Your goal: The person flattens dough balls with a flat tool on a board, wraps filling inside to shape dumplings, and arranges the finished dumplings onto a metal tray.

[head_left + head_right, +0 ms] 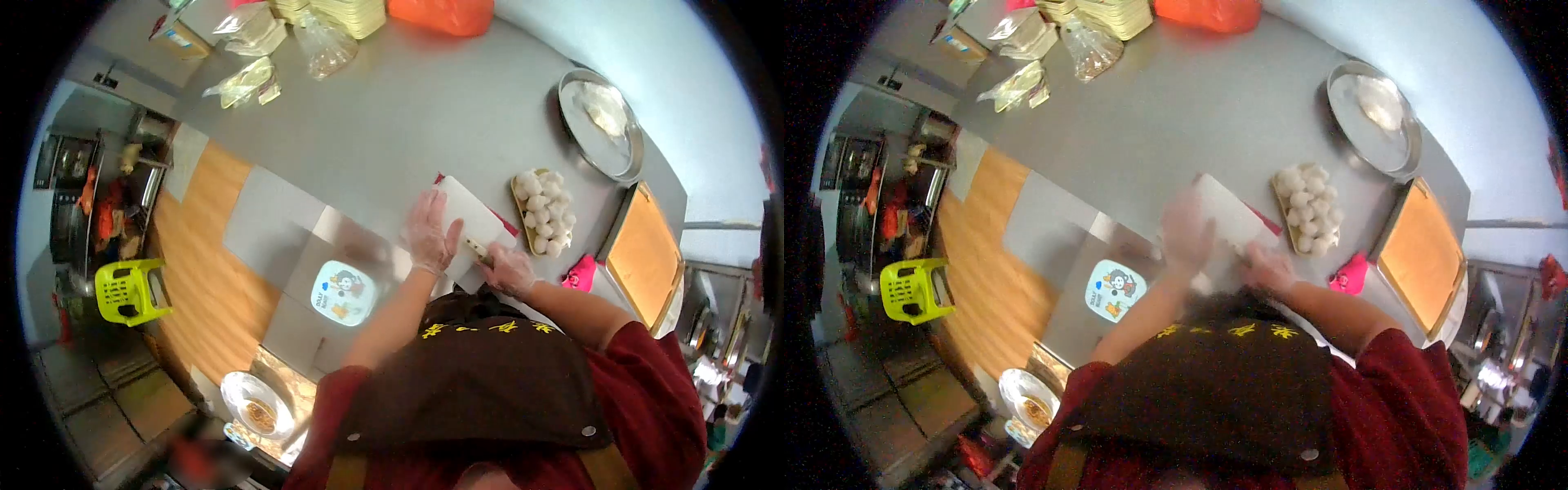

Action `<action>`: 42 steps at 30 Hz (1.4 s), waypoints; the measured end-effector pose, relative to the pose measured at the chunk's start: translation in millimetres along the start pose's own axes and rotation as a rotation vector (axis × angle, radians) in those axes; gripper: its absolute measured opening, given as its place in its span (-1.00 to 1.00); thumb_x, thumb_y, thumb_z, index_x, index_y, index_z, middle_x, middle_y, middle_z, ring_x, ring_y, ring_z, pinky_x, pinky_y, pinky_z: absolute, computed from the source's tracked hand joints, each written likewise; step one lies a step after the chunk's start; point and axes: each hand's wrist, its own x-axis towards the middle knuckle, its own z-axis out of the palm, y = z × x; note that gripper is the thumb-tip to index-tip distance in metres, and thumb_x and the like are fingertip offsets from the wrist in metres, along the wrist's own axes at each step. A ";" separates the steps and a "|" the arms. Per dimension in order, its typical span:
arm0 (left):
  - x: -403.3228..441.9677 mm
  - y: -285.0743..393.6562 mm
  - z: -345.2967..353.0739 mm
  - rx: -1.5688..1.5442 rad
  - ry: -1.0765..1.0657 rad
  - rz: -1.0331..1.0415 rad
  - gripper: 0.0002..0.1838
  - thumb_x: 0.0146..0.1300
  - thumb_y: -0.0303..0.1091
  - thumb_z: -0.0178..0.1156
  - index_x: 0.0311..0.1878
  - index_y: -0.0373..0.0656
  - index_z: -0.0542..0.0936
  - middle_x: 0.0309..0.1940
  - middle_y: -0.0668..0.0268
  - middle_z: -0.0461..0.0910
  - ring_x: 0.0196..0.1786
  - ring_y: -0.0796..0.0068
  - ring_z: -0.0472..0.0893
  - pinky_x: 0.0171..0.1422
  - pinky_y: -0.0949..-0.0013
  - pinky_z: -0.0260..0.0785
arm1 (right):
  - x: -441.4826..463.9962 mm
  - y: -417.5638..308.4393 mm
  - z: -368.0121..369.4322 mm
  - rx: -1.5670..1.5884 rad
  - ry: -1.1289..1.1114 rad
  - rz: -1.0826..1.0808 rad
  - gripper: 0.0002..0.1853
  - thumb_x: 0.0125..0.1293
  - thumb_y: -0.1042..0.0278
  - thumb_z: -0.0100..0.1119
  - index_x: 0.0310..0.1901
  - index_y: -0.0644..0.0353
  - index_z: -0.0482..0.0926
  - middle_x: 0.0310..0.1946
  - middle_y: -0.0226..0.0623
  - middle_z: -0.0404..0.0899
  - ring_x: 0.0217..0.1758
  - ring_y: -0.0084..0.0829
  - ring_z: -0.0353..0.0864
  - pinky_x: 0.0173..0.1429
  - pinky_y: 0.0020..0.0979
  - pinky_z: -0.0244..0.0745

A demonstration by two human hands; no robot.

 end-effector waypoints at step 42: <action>-61.6 30.6 -9.4 0.555 -0.041 -0.349 -0.18 0.05 0.06 0.22 0.32 -0.14 0.21 0.21 -0.02 0.27 0.35 -0.01 0.13 0.29 -0.03 0.01 | 121.3 -153.1 -156.7 -0.240 -0.189 -0.191 -0.77 0.17 0.27 0.09 -0.23 0.18 0.64 -0.18 -0.10 0.61 -0.08 -0.19 0.60 0.01 -0.11 0.46</action>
